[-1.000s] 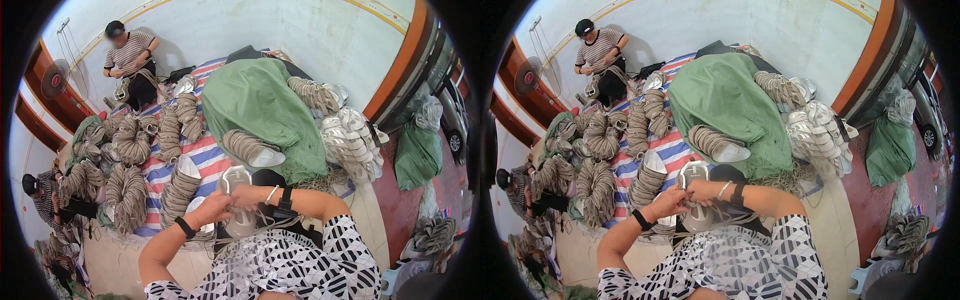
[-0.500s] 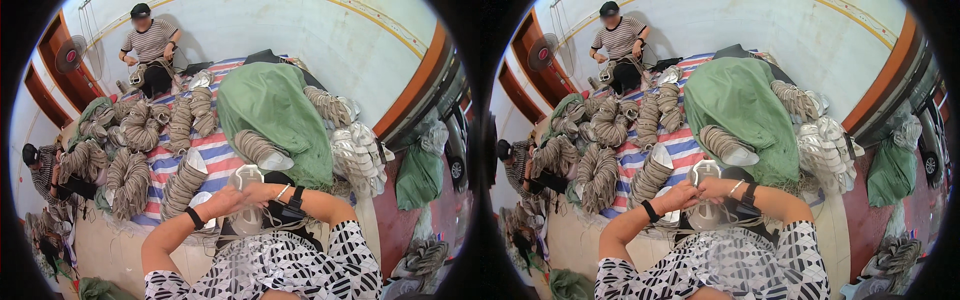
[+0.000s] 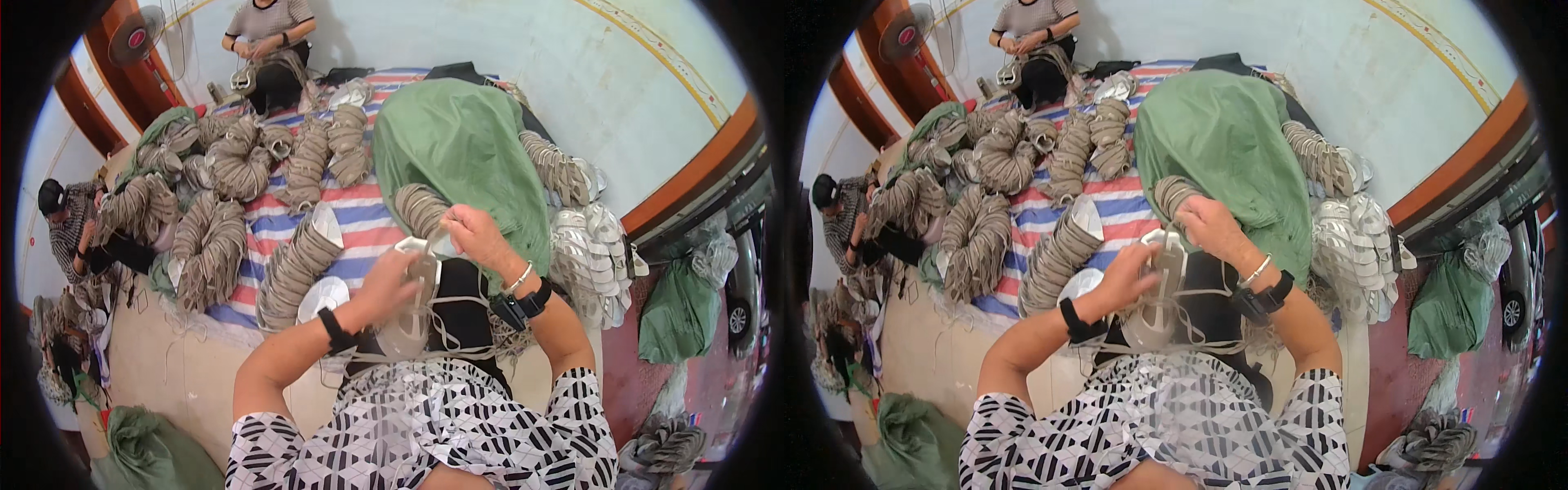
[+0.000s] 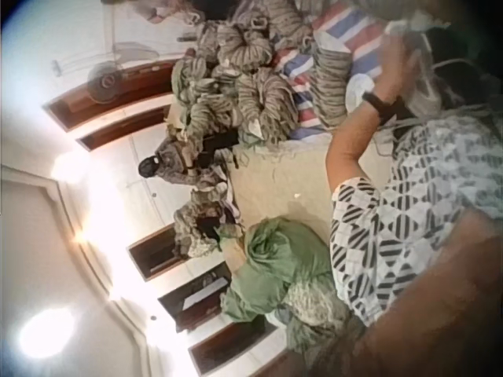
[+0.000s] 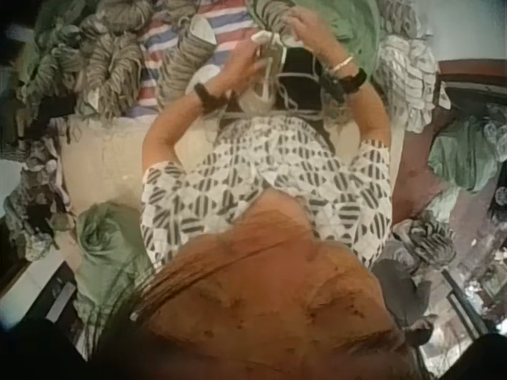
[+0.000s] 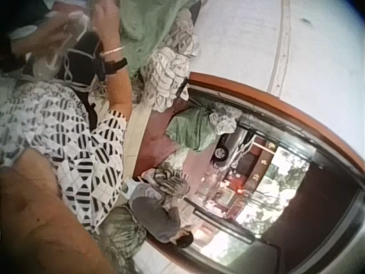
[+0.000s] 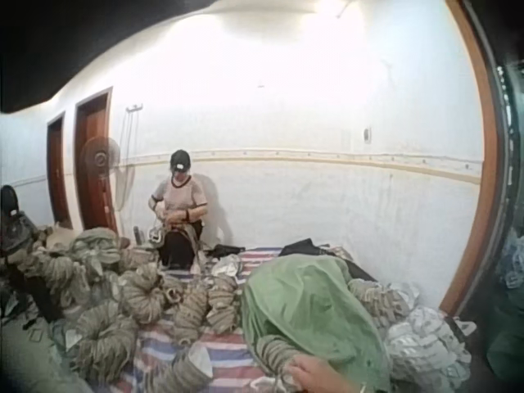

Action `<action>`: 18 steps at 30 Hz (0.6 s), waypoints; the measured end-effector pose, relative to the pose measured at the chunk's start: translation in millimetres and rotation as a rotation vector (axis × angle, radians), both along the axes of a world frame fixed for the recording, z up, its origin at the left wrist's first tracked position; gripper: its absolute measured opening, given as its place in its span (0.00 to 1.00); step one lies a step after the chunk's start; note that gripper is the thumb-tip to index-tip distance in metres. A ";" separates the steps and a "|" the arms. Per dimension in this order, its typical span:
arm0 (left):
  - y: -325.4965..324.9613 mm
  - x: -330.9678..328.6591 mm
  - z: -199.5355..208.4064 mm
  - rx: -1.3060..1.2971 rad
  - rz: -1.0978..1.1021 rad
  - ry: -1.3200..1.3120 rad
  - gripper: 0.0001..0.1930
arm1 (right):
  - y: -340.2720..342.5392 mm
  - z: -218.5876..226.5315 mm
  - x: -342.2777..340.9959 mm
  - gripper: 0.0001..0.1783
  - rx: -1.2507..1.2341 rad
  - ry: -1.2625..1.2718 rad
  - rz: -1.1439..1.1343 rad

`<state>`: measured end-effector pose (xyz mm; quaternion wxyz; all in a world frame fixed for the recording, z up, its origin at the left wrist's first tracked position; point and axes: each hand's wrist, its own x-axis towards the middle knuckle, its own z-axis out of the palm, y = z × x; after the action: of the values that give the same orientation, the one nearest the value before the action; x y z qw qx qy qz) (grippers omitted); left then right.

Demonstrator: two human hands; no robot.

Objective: The person sits on the floor and laces a beige sneaker by hand. They thread the laces through the eyelets, pull them tight, and tie a knot, repeating the process to secure the shoe.

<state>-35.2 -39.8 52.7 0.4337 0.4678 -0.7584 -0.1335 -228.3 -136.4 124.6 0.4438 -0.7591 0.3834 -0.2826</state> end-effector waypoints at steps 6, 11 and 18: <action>-5.5 -20.2 29.7 0.645 -0.207 0.908 0.12 | 16.2 -12.5 6.7 0.09 -0.076 -0.062 -0.116; 2.4 -26.1 36.6 0.669 -0.160 0.907 0.13 | 10.1 -34.5 -12.6 0.15 0.433 -0.272 -0.064; -3.9 -35.2 25.6 0.625 0.022 0.730 0.12 | 42.9 -35.7 21.4 0.21 0.579 -0.658 0.021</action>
<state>-70.4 -43.7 78.3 0.5117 0.5062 -0.4752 -0.5061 -207.0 -93.5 88.8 0.7395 -0.4771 0.2773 -0.3856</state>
